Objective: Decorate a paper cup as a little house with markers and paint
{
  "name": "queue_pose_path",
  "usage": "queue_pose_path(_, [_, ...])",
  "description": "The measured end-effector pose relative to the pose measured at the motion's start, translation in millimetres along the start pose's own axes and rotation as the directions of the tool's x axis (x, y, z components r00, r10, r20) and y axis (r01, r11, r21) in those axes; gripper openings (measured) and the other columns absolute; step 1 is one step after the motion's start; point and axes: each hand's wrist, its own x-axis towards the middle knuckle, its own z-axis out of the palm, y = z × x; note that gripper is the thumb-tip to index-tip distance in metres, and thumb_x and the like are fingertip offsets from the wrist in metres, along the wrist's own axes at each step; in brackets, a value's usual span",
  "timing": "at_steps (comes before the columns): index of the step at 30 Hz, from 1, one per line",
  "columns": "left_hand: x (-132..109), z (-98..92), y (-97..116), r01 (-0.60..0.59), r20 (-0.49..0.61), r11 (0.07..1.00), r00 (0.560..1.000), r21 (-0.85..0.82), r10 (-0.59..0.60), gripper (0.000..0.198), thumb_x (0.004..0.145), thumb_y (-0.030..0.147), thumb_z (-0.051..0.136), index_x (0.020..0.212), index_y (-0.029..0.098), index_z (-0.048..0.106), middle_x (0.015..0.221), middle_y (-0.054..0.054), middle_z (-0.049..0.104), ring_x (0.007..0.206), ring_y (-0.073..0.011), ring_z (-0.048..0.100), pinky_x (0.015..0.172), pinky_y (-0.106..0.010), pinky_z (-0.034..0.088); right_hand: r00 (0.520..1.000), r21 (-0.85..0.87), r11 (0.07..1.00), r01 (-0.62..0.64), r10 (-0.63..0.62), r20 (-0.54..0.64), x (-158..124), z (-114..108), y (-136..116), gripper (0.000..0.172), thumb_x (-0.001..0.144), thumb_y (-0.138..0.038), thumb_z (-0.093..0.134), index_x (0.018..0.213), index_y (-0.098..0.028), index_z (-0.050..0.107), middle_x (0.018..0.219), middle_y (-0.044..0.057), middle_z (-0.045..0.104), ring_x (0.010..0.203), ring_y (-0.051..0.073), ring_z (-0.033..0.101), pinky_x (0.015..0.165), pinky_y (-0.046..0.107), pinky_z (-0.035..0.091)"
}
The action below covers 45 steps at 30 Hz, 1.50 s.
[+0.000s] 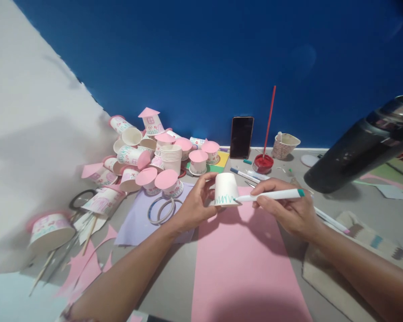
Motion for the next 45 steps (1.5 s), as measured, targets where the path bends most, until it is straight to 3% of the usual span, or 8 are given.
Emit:
queue_pose_path(9, [-2, -0.1, -3, 0.007, -0.031, 0.999, 0.999, -0.045, -0.009, 0.070, 0.078, 0.025, 0.090, 0.137, 0.030, 0.052, 0.150, -0.011, 0.055, 0.141, -0.0324, 0.058, 0.108, -0.043, 0.052, 0.999, 0.089, 0.995, -0.037, 0.035, 0.019, 0, -2, 4, 0.017, 0.102, -0.034, 0.066, 0.097, -0.021, 0.077, 0.074, 0.004, 0.077, 0.067, 0.019, 0.071, 0.061, 0.030, 0.053])
queue_pose_path(15, [-2, 1.2, 3, 0.057, -0.011, 0.992, 0.998, -0.111, -0.058, 0.071, 0.078, 0.027, 0.091, 0.136, 0.030, 0.051, 0.150, -0.010, 0.056, 0.136, -0.0314, 0.061, 0.092, -0.034, 0.057, 0.998, 0.113, 0.991, -0.068, 0.069, -0.003, -1, -2, 7, 0.019, 0.103, -0.036, 0.066, 0.098, -0.022, 0.076, 0.075, 0.003, 0.076, 0.067, 0.018, 0.069, 0.063, 0.031, 0.052])
queue_pose_path(26, [-2, 1.6, 2, 0.076, -0.074, 0.989, 0.994, -0.129, -0.086, 0.081, 0.071, 0.029, 0.097, 0.138, 0.030, 0.051, 0.154, -0.010, 0.053, 0.138, -0.0300, 0.060, 0.100, -0.034, 0.056, 0.993, 0.190, 0.976, -0.109, 0.117, -0.032, 2, -3, 11, 0.021, 0.102, -0.037, 0.067, 0.094, -0.020, 0.075, 0.072, 0.003, 0.073, 0.066, 0.017, 0.065, 0.059, 0.029, 0.047])
queue_pose_path(30, [-3, 0.7, -2, 0.102, -0.080, 0.987, 0.990, -0.128, -0.113, 0.085, 0.068, 0.028, 0.097, 0.140, 0.031, 0.051, 0.152, -0.009, 0.053, 0.127, -0.0271, 0.064, 0.092, -0.031, 0.058, 0.991, 0.275, 0.955, -0.114, 0.130, -0.040, 4, -1, 13, 0.023, 0.103, -0.040, 0.066, 0.093, -0.020, 0.073, 0.067, 0.001, 0.071, 0.061, 0.015, 0.060, 0.058, 0.029, 0.047])
queue_pose_path(35, [-5, 0.3, -4, 0.130, -0.091, 0.988, 0.986, -0.086, -0.137, 0.088, 0.069, 0.028, 0.096, 0.143, 0.034, 0.049, 0.144, -0.006, 0.060, 0.123, -0.0278, 0.064, 0.093, -0.035, 0.059, 0.974, 0.220, 0.968, -0.119, 0.157, -0.164, 8, 2, 11, 0.026, 0.104, -0.044, 0.064, 0.116, -0.023, 0.073, 0.091, 0.005, 0.081, 0.065, 0.015, 0.061, 0.059, 0.029, 0.051])
queue_pose_path(37, [-5, 2.3, -3, 0.139, -0.072, 0.986, 0.987, -0.097, -0.146, 0.089, 0.068, 0.028, 0.096, 0.144, 0.034, 0.049, 0.143, -0.007, 0.061, 0.127, -0.0295, 0.063, 0.095, -0.037, 0.058, 0.987, 0.115, 0.987, -0.116, 0.127, -0.101, 10, 2, 10, 0.036, 0.096, -0.044, 0.075, 0.126, -0.025, 0.071, 0.113, 0.008, 0.082, 0.074, 0.017, 0.067, 0.066, 0.032, 0.056])
queue_pose_path(41, [-6, 7.8, -1, 0.158, -0.014, 0.978, 0.987, -0.138, -0.161, 0.091, 0.065, 0.027, 0.099, 0.141, 0.033, 0.050, 0.142, -0.007, 0.063, 0.132, -0.0319, 0.062, 0.098, -0.038, 0.058, 0.991, -0.114, 0.989, -0.090, 0.100, 0.087, 13, 1, 14, 0.085, 0.068, -0.052, 0.098, 0.142, -0.026, 0.064, 0.140, 0.012, 0.073, 0.095, 0.026, 0.071, 0.075, 0.037, 0.059])
queue_pose_path(45, [-6, 5.9, 1, 0.115, 0.059, 0.991, 0.992, -0.073, -0.111, 0.093, 0.066, 0.031, 0.100, 0.145, 0.033, 0.049, 0.150, -0.010, 0.059, 0.139, -0.0344, 0.058, 0.108, -0.044, 0.055, 0.981, -0.244, 0.969, -0.038, 0.083, 0.175, 13, 1, 19, 0.091, 0.068, -0.051, 0.098, 0.147, -0.023, 0.061, 0.138, 0.016, 0.073, 0.095, 0.028, 0.071, 0.076, 0.039, 0.059])
